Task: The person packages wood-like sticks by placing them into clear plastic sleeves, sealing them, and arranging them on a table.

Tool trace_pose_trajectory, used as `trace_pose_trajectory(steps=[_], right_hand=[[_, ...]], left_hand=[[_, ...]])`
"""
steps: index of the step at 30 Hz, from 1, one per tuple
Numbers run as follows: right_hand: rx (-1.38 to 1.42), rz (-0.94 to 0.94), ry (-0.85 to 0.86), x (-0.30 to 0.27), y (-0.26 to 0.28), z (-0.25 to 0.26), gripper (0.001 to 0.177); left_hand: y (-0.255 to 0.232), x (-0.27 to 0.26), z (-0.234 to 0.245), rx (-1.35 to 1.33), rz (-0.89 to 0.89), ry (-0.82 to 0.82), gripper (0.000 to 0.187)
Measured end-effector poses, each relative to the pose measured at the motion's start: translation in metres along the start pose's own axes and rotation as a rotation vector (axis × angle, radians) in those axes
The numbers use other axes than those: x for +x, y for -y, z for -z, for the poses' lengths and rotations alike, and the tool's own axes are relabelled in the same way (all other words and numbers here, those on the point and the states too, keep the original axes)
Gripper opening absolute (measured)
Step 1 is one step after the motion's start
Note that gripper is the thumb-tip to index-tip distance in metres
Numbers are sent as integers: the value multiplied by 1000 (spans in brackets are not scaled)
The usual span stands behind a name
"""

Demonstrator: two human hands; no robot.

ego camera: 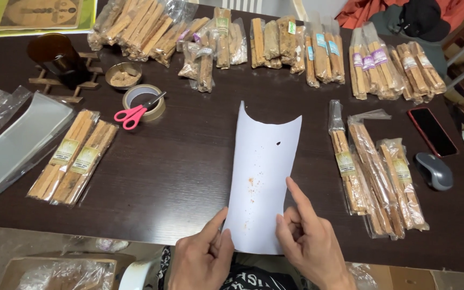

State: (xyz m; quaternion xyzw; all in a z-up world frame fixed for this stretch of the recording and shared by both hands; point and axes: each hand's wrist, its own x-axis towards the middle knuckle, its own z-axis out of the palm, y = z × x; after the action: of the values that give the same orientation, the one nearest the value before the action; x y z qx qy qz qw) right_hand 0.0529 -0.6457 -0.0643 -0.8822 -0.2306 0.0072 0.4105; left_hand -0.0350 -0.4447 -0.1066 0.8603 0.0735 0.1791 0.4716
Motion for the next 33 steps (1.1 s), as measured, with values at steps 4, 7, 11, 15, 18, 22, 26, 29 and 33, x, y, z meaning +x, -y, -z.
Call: trace_pose_trajectory(steps=[4, 7, 11, 15, 18, 22, 26, 29, 33], right_hand=[[48, -4, -60, 2, 2, 0, 70], [5, 27, -33, 11, 2, 1, 71], [-33, 85, -40, 25, -1, 9, 70], [-76, -11, -58, 39, -14, 19, 72], [15, -209, -13, 44, -15, 28, 74], [67, -329, -16, 37, -33, 33, 76], [100, -398, -97, 25, -53, 42, 75], [88, -425, -132, 16, -67, 47, 78], [2, -468, -198, 8, -81, 55, 79]], left_hand=[[-1, -1, -1, -22, -13, -53, 44], [5, 1, -7, -39, -60, -69, 44], [-4, 16, -4, -64, -66, -9, 45], [3, 31, -7, -61, -154, 42, 45], [2, 38, -5, -62, 8, 97, 47], [-1, 41, 18, -83, 241, 249, 59], [40, 35, 47, -94, 204, 49, 56], [72, 39, 90, 123, -45, -165, 53], [94, 47, 135, 448, 149, -69, 89]])
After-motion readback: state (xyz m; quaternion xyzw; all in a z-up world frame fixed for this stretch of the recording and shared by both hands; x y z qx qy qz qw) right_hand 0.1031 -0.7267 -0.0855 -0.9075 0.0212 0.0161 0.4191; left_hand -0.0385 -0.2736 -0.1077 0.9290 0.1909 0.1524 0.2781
